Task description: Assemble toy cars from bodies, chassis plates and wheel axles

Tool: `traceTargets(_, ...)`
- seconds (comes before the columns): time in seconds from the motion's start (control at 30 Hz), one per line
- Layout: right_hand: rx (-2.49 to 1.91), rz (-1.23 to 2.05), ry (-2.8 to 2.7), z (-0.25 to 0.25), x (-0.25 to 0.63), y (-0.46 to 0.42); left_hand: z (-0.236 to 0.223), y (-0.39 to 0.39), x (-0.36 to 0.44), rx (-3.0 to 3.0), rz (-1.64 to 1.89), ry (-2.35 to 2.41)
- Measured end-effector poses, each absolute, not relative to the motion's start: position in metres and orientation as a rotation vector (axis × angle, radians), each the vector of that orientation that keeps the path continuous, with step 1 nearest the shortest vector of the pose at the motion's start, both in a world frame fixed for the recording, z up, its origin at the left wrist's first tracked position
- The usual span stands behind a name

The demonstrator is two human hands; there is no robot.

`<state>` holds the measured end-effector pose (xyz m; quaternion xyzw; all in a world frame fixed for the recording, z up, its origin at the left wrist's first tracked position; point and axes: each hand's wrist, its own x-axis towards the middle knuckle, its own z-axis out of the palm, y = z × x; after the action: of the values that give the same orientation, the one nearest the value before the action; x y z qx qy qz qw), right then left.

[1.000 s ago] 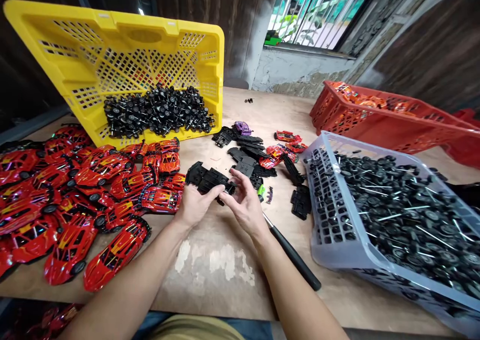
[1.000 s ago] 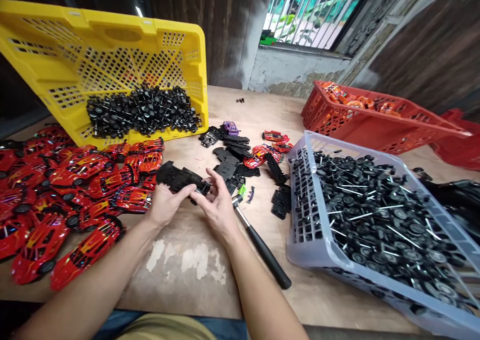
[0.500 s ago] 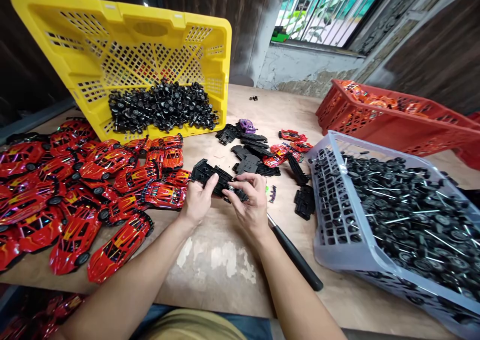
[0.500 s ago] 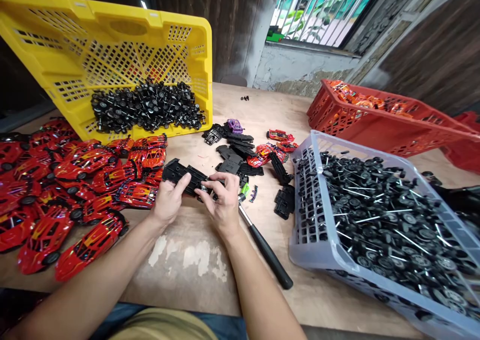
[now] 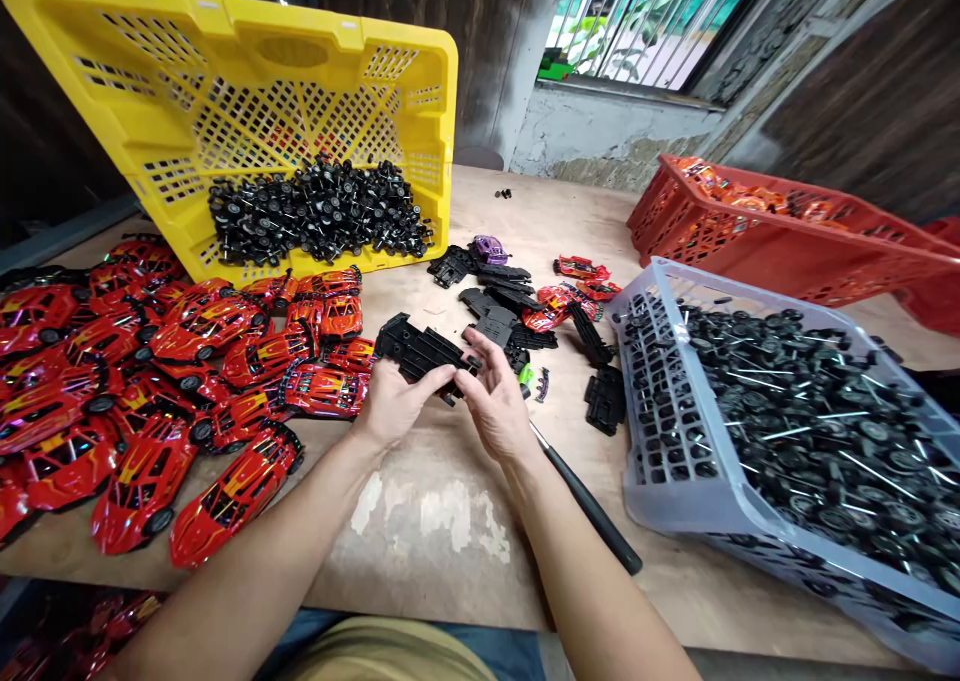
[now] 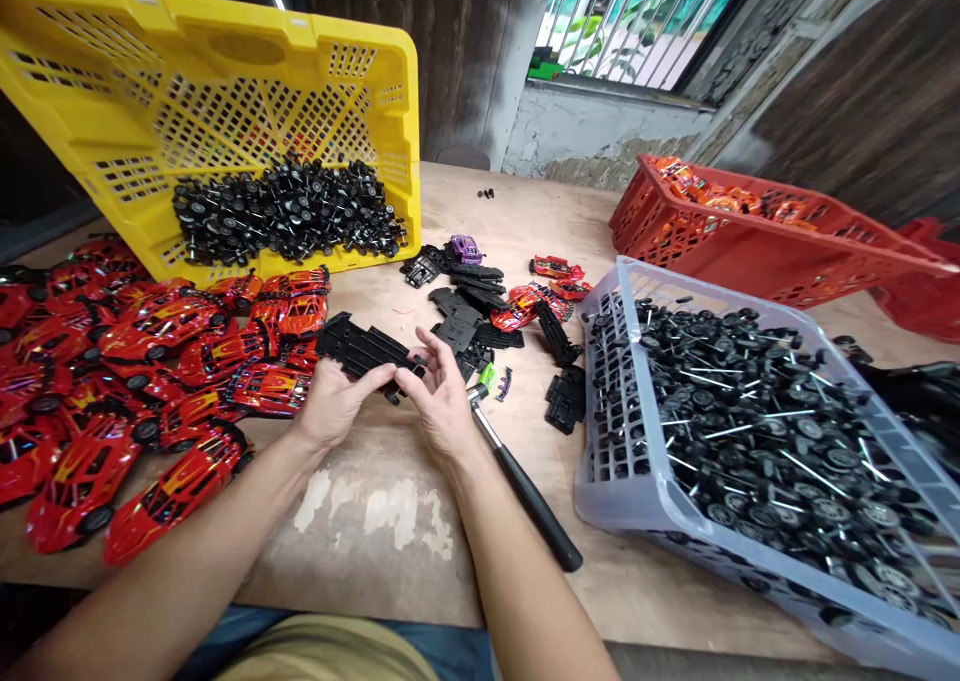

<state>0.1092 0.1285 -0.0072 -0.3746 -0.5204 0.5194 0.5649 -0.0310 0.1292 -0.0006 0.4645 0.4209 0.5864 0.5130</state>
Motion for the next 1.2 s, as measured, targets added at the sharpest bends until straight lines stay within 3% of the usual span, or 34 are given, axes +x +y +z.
traceTargets(0.63,-0.860,1.497,-0.970,-0.004,0.114,0.131,0.006,0.125,-0.029,1.078,1.358,0.922)
traceTargets(0.9,-0.939,1.350,-1.183,-0.004,0.115,0.129,0.003,0.132,-0.028,0.985,1.379,0.901)
traceTargets(1.03,-0.977,1.139,-1.317,-0.001,0.116,0.127,0.001,0.134,-0.028,1.008,1.401,0.929)
traceTargets(1.2,-1.057,0.311,-1.679,0.006,0.121,0.123,-0.004,0.135,-0.029,1.055,1.470,1.001)
